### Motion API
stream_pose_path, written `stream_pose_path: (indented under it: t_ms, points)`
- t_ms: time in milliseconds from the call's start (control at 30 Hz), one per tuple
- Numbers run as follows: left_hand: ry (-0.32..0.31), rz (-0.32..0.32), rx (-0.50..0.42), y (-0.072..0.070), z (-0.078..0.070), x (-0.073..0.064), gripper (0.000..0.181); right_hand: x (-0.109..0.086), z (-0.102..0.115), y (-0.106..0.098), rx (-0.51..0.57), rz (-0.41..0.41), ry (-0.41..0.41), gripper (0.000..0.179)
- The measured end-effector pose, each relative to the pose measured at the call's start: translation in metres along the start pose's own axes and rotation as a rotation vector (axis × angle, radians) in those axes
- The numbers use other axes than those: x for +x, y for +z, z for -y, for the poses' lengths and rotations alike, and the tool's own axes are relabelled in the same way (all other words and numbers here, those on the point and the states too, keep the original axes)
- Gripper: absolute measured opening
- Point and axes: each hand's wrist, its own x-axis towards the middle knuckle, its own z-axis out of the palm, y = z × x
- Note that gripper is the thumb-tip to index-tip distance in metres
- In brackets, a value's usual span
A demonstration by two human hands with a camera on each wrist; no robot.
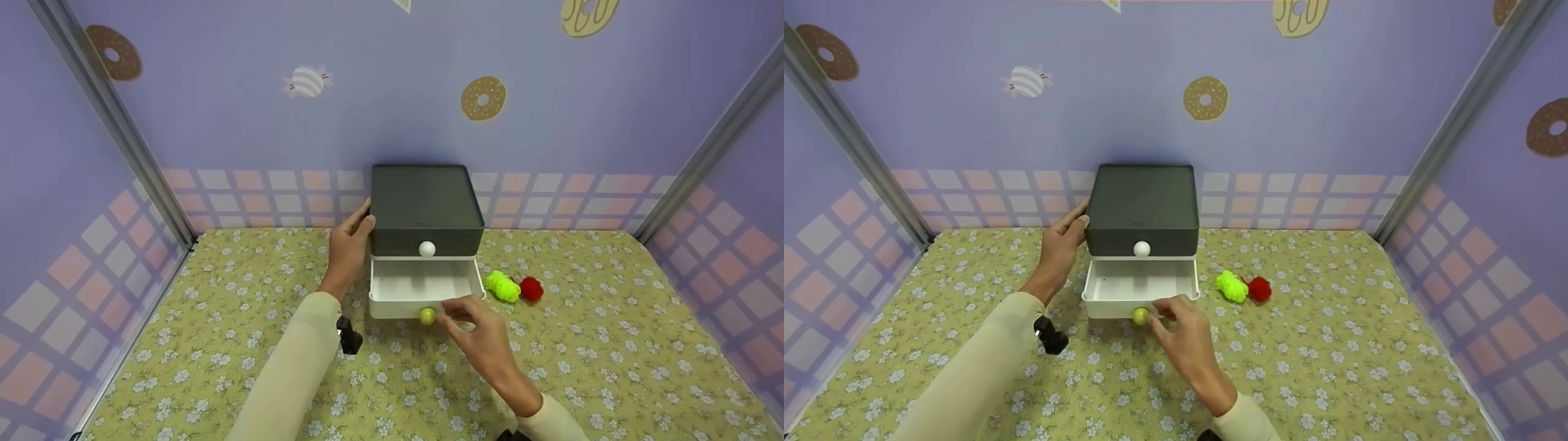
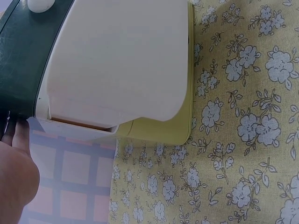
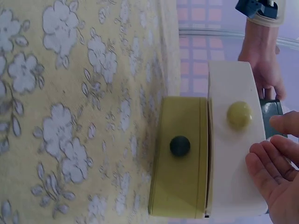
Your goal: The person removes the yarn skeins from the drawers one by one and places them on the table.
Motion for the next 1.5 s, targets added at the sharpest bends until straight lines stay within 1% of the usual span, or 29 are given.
stream_pose_path:
  t_ms: [100, 233, 367, 533, 900, 1067, 1233, 1367, 1500]
  points:
    - [-0.005, 0.001, 0.001, 0.0, -0.001, 0.0, 0.045, -0.002, 0.001, 0.005, 0.002, 0.015, 0.037, 0.021]
    - [-0.015, 0.0, 0.006, 0.0, -0.001, 0.0, 0.046, -0.003, 0.001, 0.01, 0.006, 0.019, 0.063, 0.022]
    - [-0.016, -0.003, 0.01, 0.0, -0.001, 0.0, 0.046, -0.004, 0.0, 0.015, 0.001, 0.014, 0.051, 0.022]
    - [0.001, 0.012, 0.004, -0.001, 0.0, 0.0, 0.048, -0.004, -0.001, 0.019, -0.02, 0.003, 0.023, 0.022]
    - [0.002, 0.008, 0.005, -0.001, 0.001, 0.0, 0.048, -0.003, 0.0, 0.024, -0.009, 0.004, 0.042, 0.021]
    - [0.01, 0.019, 0.006, -0.001, 0.001, 0.001, 0.049, 0.0, -0.001, 0.025, -0.003, -0.003, 0.061, 0.019]
    - [0.018, 0.029, 0.01, 0.0, 0.002, 0.001, 0.049, 0.004, -0.005, 0.026, 0.006, -0.016, 0.059, 0.019]
    - [0.01, 0.024, 0.01, -0.001, 0.001, 0.001, 0.049, 0.009, -0.009, 0.028, -0.003, -0.021, 0.048, 0.018]
    - [-0.006, 0.013, -0.003, -0.001, 0.001, 0.001, 0.047, 0.015, -0.014, 0.031, -0.014, -0.019, 0.054, 0.016]
